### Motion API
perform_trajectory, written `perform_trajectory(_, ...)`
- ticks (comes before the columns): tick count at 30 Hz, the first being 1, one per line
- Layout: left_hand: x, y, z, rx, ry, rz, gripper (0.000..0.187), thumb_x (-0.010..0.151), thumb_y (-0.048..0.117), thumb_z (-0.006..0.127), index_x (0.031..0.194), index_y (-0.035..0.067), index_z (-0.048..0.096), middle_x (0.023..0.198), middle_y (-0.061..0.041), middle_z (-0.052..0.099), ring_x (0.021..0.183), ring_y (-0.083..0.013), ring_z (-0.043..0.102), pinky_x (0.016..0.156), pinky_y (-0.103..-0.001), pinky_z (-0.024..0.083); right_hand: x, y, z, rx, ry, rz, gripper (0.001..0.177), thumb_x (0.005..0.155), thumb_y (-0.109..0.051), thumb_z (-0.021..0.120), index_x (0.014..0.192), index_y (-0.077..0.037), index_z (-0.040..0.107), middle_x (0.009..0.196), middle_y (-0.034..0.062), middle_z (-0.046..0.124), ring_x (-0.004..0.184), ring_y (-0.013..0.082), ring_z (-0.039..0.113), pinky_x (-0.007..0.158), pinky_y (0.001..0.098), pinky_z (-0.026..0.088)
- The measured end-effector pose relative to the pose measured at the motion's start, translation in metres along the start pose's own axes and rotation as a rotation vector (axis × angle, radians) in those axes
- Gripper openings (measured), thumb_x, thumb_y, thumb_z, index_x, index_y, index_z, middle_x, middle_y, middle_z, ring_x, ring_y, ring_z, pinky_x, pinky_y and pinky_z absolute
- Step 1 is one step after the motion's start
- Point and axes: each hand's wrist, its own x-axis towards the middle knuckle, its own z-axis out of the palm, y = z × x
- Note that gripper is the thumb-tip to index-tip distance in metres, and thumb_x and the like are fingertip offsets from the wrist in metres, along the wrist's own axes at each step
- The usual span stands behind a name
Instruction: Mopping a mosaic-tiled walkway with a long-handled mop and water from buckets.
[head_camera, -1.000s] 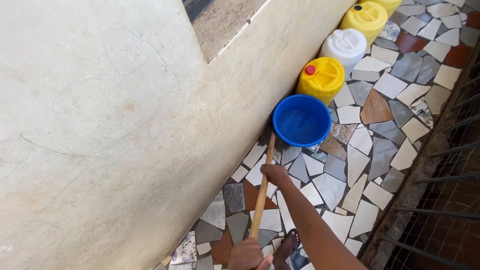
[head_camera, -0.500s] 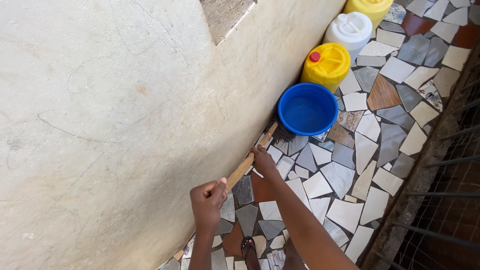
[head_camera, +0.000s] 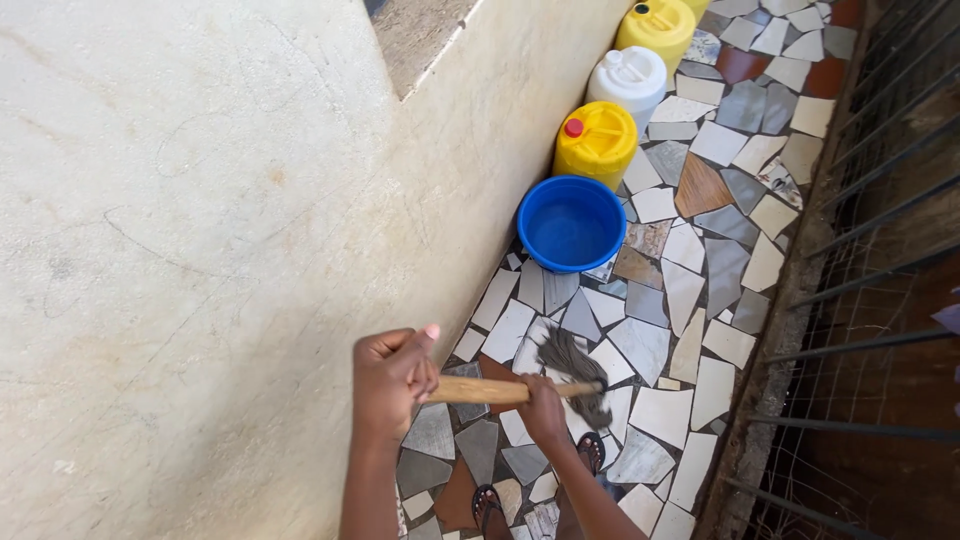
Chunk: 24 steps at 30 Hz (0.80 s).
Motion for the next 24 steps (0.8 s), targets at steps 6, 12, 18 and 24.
perform_trajectory(6,-0.045,-0.129,0.049,-0.365,-0.028,0.039,0.048,0.098,0.018,0.064,0.057,0.014,0.039,0.042,-0.001,0.037,0.034,-0.0131,0.033,0.046,-0.033,0.038,-0.098,0.111,-0.018,-0.174,0.130,0.272,0.017,0.074,-0.001,0.071,0.091,-0.004,0.067,0.091,0.0154,0.067,0.099,0.0386,0.061,0.088,0.0474,0.048)
perform_trajectory(12,-0.059,-0.109,0.036,-0.596,-0.044,-0.291,0.049,0.098,0.028,0.051,0.053,0.014,0.038,0.037,-0.003,0.032,0.034,-0.0158,0.027,0.049,-0.035,0.035,-0.116,0.135,0.013,-0.077,0.263,0.281,0.015,0.065,0.000,0.077,0.077,-0.002,0.068,0.083,0.0180,0.068,0.089,0.0394,0.064,0.082,0.0469,0.050)
perform_trajectory(18,-0.056,-0.003,0.000,-0.183,-0.799,-0.097,0.058,0.092,0.025,0.063,0.042,0.005,0.042,0.037,-0.005,0.038,0.032,-0.0121,0.030,0.037,-0.030,0.022,-0.018,0.031,0.038,0.206,0.302,-0.038,0.028,0.075,-0.011,0.085,0.070,-0.002,0.059,0.072,0.0132,0.065,0.070,0.0323,0.064,0.065,0.0416,0.050)
perform_trajectory(24,-0.092,-0.014,0.023,0.331,-0.747,0.197,0.058,0.099,0.024,0.069,0.056,0.005,0.037,0.046,-0.001,0.034,0.042,-0.0096,0.031,0.047,-0.032,0.024,0.058,0.019,0.096,0.393,0.254,-0.244,0.027,0.088,-0.007,0.081,0.084,-0.003,0.055,0.081,0.0142,0.056,0.077,0.0323,0.057,0.072,0.0419,0.048)
